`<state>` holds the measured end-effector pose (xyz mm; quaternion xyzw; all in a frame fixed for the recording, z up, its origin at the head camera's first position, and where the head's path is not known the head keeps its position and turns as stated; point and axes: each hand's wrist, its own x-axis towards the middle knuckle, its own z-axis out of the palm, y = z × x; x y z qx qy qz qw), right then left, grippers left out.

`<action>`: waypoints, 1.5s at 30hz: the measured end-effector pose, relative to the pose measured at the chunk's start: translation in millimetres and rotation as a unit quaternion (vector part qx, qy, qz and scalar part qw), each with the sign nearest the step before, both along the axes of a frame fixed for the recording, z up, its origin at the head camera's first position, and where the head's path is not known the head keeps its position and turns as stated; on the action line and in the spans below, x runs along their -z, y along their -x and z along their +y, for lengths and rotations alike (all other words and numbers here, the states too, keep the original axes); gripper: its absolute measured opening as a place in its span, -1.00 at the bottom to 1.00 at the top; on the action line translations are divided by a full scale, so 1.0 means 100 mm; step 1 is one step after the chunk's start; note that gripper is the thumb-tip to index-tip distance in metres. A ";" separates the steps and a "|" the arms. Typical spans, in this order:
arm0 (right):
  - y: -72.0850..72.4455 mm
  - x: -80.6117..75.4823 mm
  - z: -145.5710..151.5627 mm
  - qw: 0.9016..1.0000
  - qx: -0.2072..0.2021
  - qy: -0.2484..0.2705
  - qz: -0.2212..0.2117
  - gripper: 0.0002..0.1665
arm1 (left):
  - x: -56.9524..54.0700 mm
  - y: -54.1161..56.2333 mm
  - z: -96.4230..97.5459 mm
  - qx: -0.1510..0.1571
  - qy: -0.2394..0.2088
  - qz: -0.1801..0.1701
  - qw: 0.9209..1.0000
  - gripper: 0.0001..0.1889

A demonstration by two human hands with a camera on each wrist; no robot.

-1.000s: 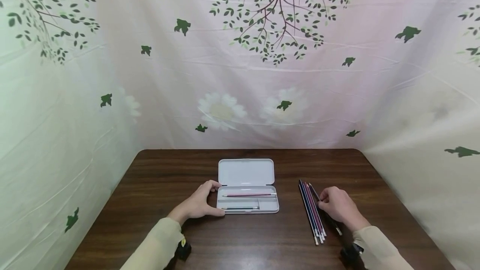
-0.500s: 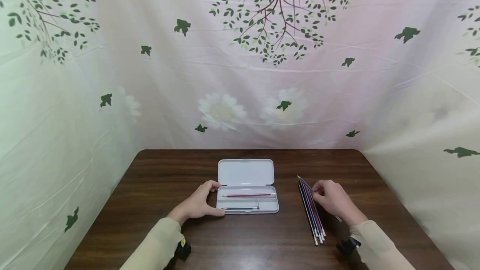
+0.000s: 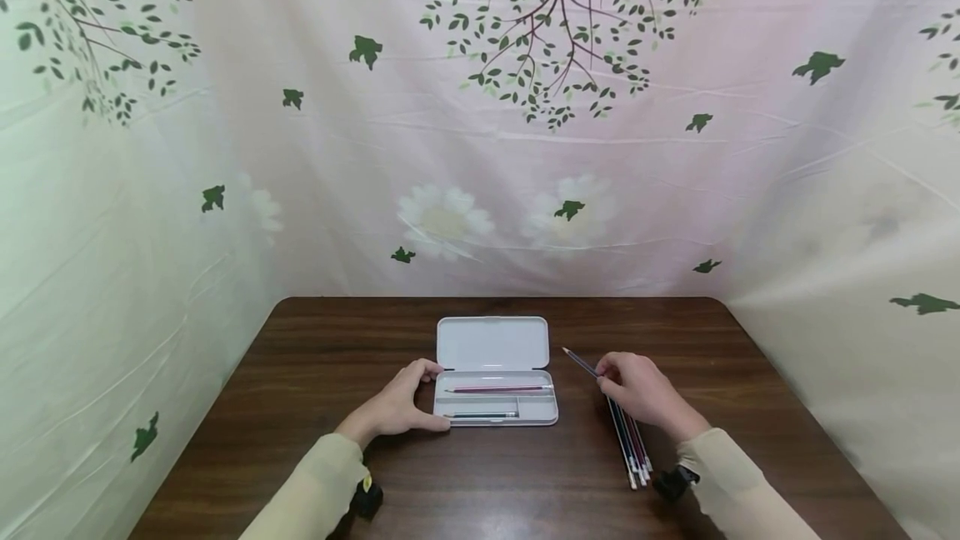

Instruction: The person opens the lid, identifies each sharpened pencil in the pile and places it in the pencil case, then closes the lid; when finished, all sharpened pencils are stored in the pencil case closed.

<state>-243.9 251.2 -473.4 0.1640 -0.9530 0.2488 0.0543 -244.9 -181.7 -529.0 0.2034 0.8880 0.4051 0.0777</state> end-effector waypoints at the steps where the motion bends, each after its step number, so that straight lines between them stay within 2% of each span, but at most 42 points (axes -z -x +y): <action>1: 0.00 -0.01 -0.03 1.000 -0.005 -0.001 -0.002 -0.93 | 0.00 0.00 0.00 0.000 0.000 0.000 1.000 -0.09; 6: 0.03 -0.03 -0.19 1.000 -0.024 -0.010 -0.003 -0.95 | 0.02 0.00 0.00 0.001 0.001 0.005 1.000 -0.08; 14: 0.05 -0.01 -0.38 0.996 -0.072 -0.039 0.040 -0.91 | 0.02 0.01 -0.01 0.007 -0.002 0.009 1.000 -0.08; 20: 0.07 0.00 -0.52 0.993 -0.096 -0.039 0.056 -0.93 | 0.00 0.01 -0.01 0.005 -0.002 0.008 1.000 -0.08; 27: 0.08 -0.03 -0.68 0.992 -0.104 -0.043 0.056 -0.91 | 0.01 0.00 -0.01 0.007 0.002 0.010 1.000 -0.08; 35: 0.13 -0.08 -0.91 0.986 -0.143 -0.061 0.055 -0.93 | 0.01 0.01 -0.01 0.007 -0.002 0.012 1.000 -0.07; 45: 0.18 -0.06 -1.13 0.980 -0.175 -0.076 0.063 -0.90 | 0.00 -0.01 -0.01 0.007 -0.006 0.009 1.000 -0.07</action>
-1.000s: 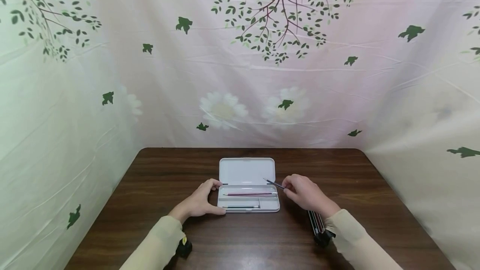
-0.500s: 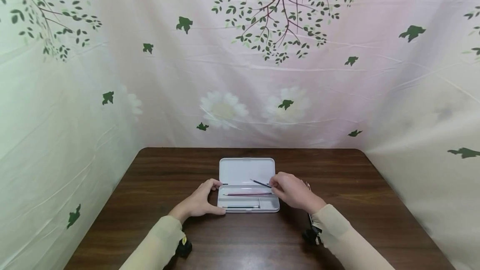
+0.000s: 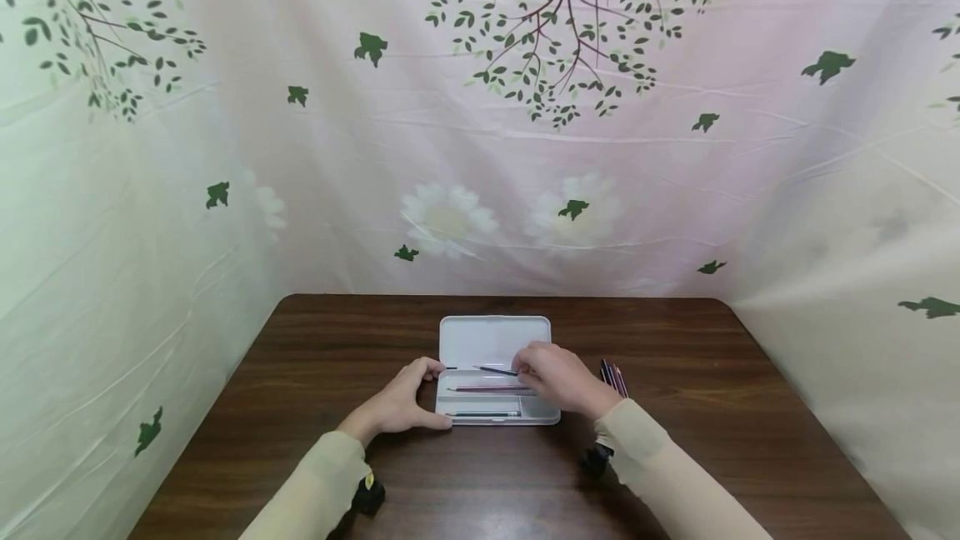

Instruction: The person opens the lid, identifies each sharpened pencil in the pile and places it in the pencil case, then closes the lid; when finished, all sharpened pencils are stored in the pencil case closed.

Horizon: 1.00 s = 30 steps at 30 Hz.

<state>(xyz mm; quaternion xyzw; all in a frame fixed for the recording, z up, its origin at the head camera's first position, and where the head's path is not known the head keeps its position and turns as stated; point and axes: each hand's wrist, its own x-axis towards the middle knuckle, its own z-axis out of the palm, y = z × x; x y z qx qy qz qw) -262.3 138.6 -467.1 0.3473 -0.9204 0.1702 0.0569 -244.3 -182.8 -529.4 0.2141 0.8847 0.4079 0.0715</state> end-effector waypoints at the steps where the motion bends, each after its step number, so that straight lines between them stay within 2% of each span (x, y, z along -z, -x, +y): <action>1: 0.01 0.00 -0.02 1.000 -0.001 -0.005 0.001 -0.90 | 0.00 0.00 0.00 0.000 -0.001 0.000 1.000 -0.07; 11: 0.05 0.05 -0.23 0.999 -0.021 -0.033 0.031 -0.91 | -0.01 -0.01 0.00 -0.003 0.000 0.000 1.000 -0.09; 24: 0.07 0.11 -0.39 0.998 -0.012 -0.064 0.021 -0.91 | 0.01 0.01 0.00 -0.007 0.000 -0.002 1.000 -0.10; 30: 0.11 0.17 -0.42 0.997 -0.017 -0.072 0.039 -0.95 | 0.00 0.01 0.01 -0.006 0.000 -0.003 1.000 -0.08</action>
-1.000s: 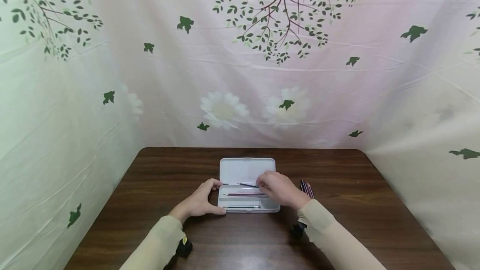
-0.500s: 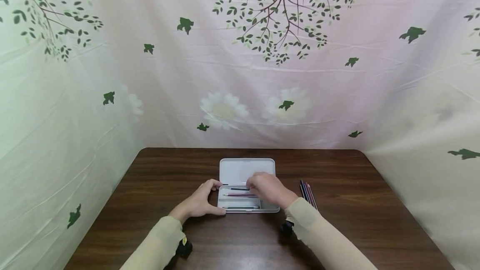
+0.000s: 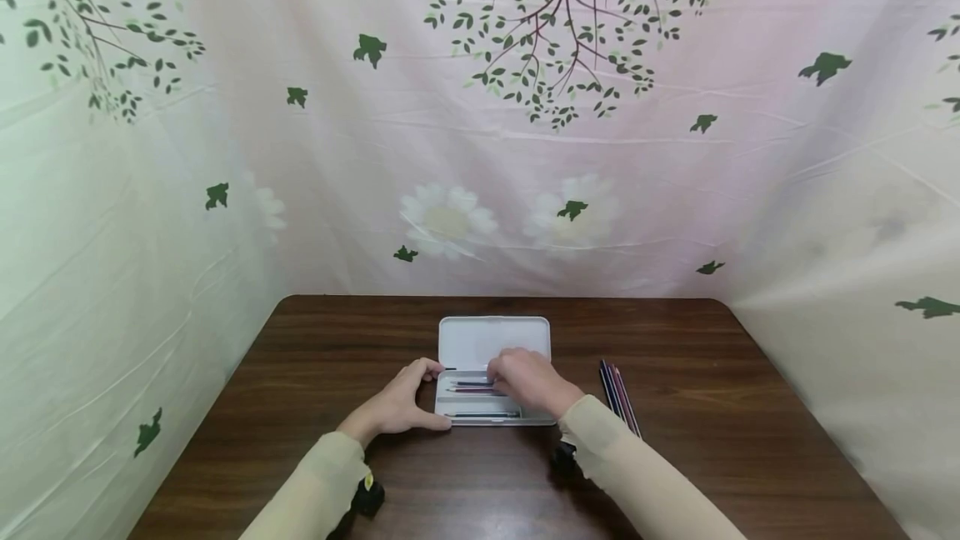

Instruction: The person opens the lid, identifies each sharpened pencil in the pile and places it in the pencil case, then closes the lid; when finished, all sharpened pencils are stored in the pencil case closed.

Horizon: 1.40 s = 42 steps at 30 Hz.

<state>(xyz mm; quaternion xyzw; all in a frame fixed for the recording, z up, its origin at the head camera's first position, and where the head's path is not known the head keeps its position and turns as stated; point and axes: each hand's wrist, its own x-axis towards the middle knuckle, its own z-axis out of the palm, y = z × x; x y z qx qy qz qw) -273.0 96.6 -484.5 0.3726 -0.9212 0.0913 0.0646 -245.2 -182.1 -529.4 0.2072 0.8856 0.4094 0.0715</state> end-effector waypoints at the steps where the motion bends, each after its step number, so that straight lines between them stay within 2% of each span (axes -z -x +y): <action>1: 0.00 0.01 0.00 1.000 -0.001 -0.001 0.003 -0.95 | 0.00 0.00 0.00 0.000 0.000 0.000 1.000 -0.08; 12: 0.02 0.03 -0.07 1.000 -0.002 -0.003 0.001 -0.94 | 0.01 0.01 0.01 0.001 0.004 0.002 1.000 -0.07; 23: 0.01 0.05 -0.16 0.999 -0.012 -0.029 0.009 -0.93 | -0.01 -0.02 0.02 0.003 0.004 0.003 1.000 -0.08; 34: -0.02 0.00 -0.05 0.999 -0.018 0.035 -0.016 -0.97 | 0.00 0.00 0.00 0.003 0.001 0.002 1.000 -0.08; 38: -0.04 -0.04 0.06 0.998 -0.011 0.047 -0.031 -0.93 | 0.01 0.01 0.00 0.000 0.001 -0.002 1.000 -0.08; 42: -0.05 -0.04 0.18 0.998 -0.005 0.056 -0.023 -0.92 | 0.02 0.01 0.00 0.000 0.002 -0.004 1.000 -0.08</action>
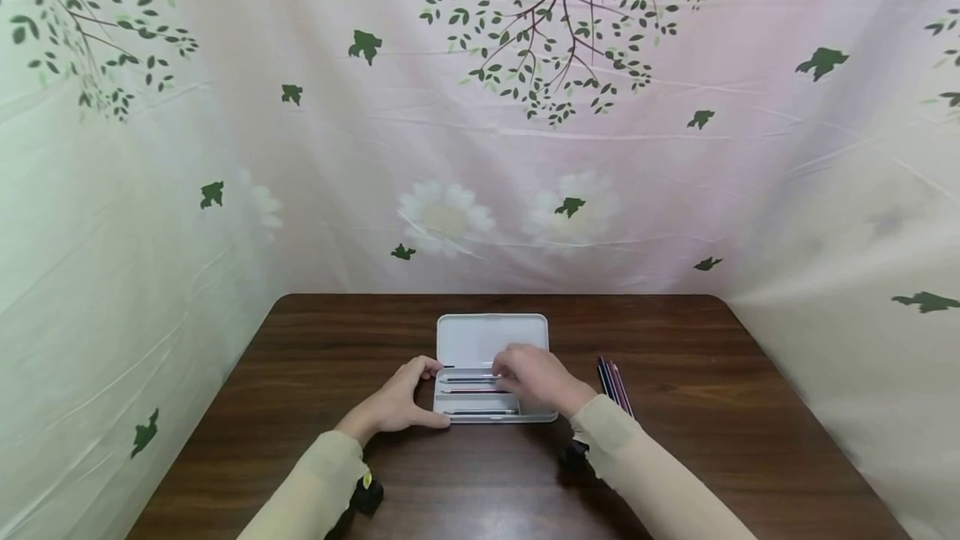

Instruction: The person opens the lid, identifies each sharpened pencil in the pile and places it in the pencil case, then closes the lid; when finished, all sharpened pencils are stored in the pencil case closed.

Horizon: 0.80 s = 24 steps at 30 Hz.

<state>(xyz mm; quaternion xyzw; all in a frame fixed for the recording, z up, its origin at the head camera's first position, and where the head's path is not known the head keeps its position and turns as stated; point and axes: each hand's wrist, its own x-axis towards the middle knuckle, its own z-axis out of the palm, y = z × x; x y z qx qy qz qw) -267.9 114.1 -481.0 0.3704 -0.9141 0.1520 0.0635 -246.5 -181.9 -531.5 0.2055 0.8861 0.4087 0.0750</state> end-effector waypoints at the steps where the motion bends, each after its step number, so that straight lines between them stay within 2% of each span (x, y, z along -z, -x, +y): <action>1: 0.00 0.01 0.02 1.000 -0.001 0.003 0.005 -0.92 | 0.00 0.00 0.00 0.000 0.001 0.001 1.000 -0.08; 5: -0.01 0.01 0.13 1.000 0.000 0.015 0.008 -0.92 | 0.00 0.00 0.00 0.002 0.004 0.007 1.000 -0.08; 14: -0.07 -0.01 0.43 0.998 0.027 0.054 -0.018 -0.90 | -0.02 -0.02 0.00 0.005 0.000 0.009 1.000 -0.08; 24: -0.11 0.02 0.77 0.996 0.029 0.081 -0.011 -0.87 | 0.00 0.00 -0.01 0.005 -0.002 0.008 1.000 -0.09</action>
